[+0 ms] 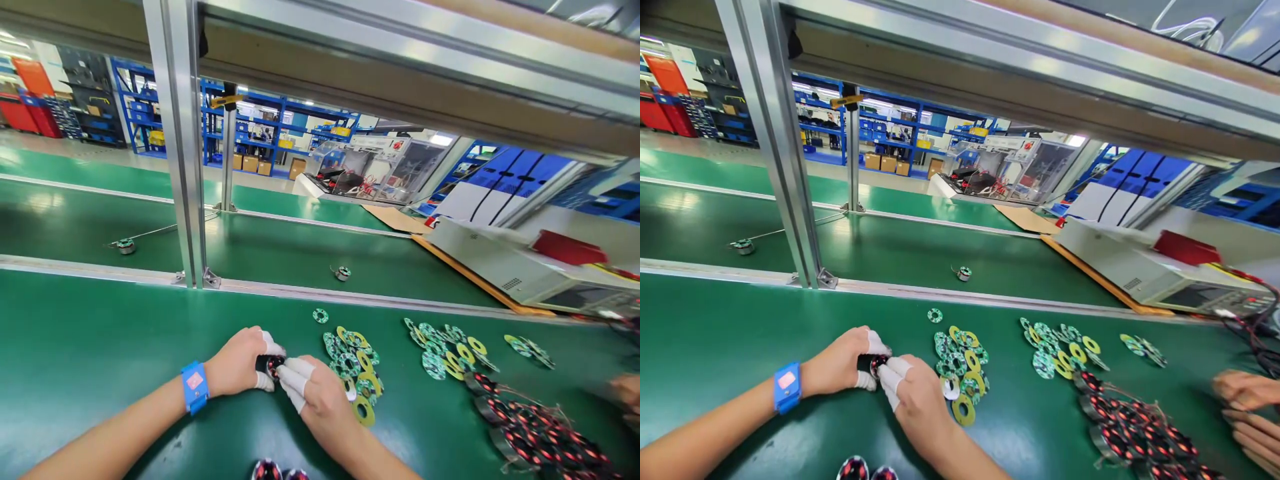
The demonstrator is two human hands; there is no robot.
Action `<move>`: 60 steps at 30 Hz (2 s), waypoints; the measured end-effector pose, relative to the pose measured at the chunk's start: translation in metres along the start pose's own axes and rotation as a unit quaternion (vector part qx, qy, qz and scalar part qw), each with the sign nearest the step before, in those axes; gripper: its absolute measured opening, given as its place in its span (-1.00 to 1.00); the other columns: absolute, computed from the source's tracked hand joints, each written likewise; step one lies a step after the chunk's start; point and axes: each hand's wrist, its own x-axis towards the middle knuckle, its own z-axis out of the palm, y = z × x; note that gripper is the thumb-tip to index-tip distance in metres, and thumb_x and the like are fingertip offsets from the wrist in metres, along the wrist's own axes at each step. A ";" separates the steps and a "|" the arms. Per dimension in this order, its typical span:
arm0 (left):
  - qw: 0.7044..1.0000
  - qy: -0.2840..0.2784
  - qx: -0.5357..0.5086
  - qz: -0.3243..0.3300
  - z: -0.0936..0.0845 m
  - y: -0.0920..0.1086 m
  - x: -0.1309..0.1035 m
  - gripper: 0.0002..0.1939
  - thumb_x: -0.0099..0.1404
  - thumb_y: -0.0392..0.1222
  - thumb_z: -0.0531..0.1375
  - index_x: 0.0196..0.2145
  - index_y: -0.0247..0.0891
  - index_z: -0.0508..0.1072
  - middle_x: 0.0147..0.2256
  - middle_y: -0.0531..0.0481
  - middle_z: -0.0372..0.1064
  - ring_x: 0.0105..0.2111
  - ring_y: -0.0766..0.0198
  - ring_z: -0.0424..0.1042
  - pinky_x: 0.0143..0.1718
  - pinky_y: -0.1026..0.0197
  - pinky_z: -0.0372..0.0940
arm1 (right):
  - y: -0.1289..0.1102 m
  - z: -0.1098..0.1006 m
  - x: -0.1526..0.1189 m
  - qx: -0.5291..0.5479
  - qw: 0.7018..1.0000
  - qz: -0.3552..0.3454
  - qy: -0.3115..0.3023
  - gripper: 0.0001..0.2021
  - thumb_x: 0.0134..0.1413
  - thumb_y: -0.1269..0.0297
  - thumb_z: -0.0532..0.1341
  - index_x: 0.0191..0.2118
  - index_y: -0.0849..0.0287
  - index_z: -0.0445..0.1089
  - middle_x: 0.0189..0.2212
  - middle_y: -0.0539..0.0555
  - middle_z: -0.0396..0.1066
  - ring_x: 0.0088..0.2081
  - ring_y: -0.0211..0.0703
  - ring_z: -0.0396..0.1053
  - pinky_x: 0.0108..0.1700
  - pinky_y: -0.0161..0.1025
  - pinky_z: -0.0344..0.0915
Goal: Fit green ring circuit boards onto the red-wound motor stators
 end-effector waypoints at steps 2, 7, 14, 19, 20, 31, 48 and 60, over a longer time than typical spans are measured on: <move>0.999 0.003 0.037 -0.021 0.000 0.002 0.000 -0.73 -0.04 -0.15 0.36 -0.34 -0.18 0.43 -0.36 0.06 0.39 -0.34 0.23 0.28 -0.33 0.23 0.08 | -0.002 0.000 -0.002 -0.008 1.000 0.000 0.002 -0.68 0.17 0.48 0.02 -0.07 0.11 0.42 -0.40 0.13 0.48 -0.37 -0.11 0.38 -0.40 -0.21 0.37; 0.995 0.002 0.085 -0.049 -0.002 0.005 -0.001 -0.77 -0.02 -0.11 0.33 -0.40 -0.17 0.41 -0.39 0.08 0.38 -0.34 0.22 0.27 -0.37 0.23 0.06 | -0.005 0.001 -0.002 -0.030 0.998 -0.038 0.042 -0.64 0.12 0.54 -0.01 -0.05 0.18 0.40 -0.39 0.16 0.48 -0.35 -0.09 0.41 -0.42 -0.24 0.41; 0.994 0.005 0.083 -0.068 -0.001 0.006 -0.002 -0.68 -0.09 -0.05 0.37 -0.37 -0.13 0.41 -0.36 0.10 0.39 -0.31 0.21 0.30 -0.36 0.23 0.07 | -0.003 -0.009 -0.002 -0.057 0.991 -0.067 0.100 -0.64 0.05 0.58 -0.02 -0.11 0.27 0.40 -0.44 0.16 0.47 -0.32 -0.10 0.44 -0.35 -0.25 0.45; 0.993 0.016 0.090 -0.078 -0.002 0.009 -0.002 -0.72 -0.03 -0.01 0.33 -0.36 -0.11 0.41 -0.37 0.09 0.38 -0.30 0.20 0.31 -0.35 0.21 0.07 | -0.018 -0.013 0.001 -0.092 0.981 -0.166 0.035 -0.70 0.09 0.59 -0.05 -0.27 0.27 0.42 -0.48 0.16 0.45 -0.34 -0.07 0.43 -0.34 -0.19 0.42; 0.992 0.017 0.093 -0.078 -0.003 0.010 -0.002 -0.73 -0.02 -0.02 0.32 -0.36 -0.11 0.41 -0.37 0.09 0.38 -0.30 0.20 0.31 -0.34 0.21 0.07 | -0.022 -0.012 0.002 -0.098 0.979 -0.177 0.000 -0.69 0.10 0.59 -0.06 -0.32 0.27 0.42 -0.50 0.16 0.44 -0.37 -0.07 0.42 -0.37 -0.19 0.41; 0.995 0.016 0.038 -0.091 0.001 0.007 -0.004 -0.57 -0.11 -0.03 0.39 -0.26 -0.17 0.45 -0.30 0.02 0.40 -0.28 0.16 0.35 -0.27 0.22 0.18 | 0.055 -0.049 0.045 -0.147 0.932 0.326 -0.055 -0.74 0.08 0.30 0.08 -0.19 0.23 0.46 -0.27 0.25 0.48 -0.21 0.10 0.42 -0.18 -0.03 0.32; 0.970 0.131 -0.155 -0.133 -0.011 0.026 0.004 -0.72 0.26 -0.19 0.00 -0.54 -0.28 0.37 -0.50 0.03 0.34 -0.45 0.30 0.29 -0.41 0.27 0.15 | 0.010 -0.023 0.033 0.209 0.945 0.251 0.031 -0.67 -0.10 0.16 0.25 -0.18 0.18 0.45 -0.41 0.09 0.44 -0.46 -0.17 0.40 -0.42 -0.26 0.43; 0.980 0.045 0.131 -0.146 0.009 0.023 -0.008 -0.57 -0.08 0.12 0.34 -0.40 -0.28 0.42 -0.37 -0.06 0.31 -0.29 0.09 0.25 -0.33 0.13 0.18 | 0.022 -0.030 0.018 0.282 0.902 0.311 -0.097 -0.67 -0.11 0.15 0.23 -0.21 0.23 0.43 -0.43 0.05 0.35 -0.53 -0.26 0.30 -0.49 -0.28 0.36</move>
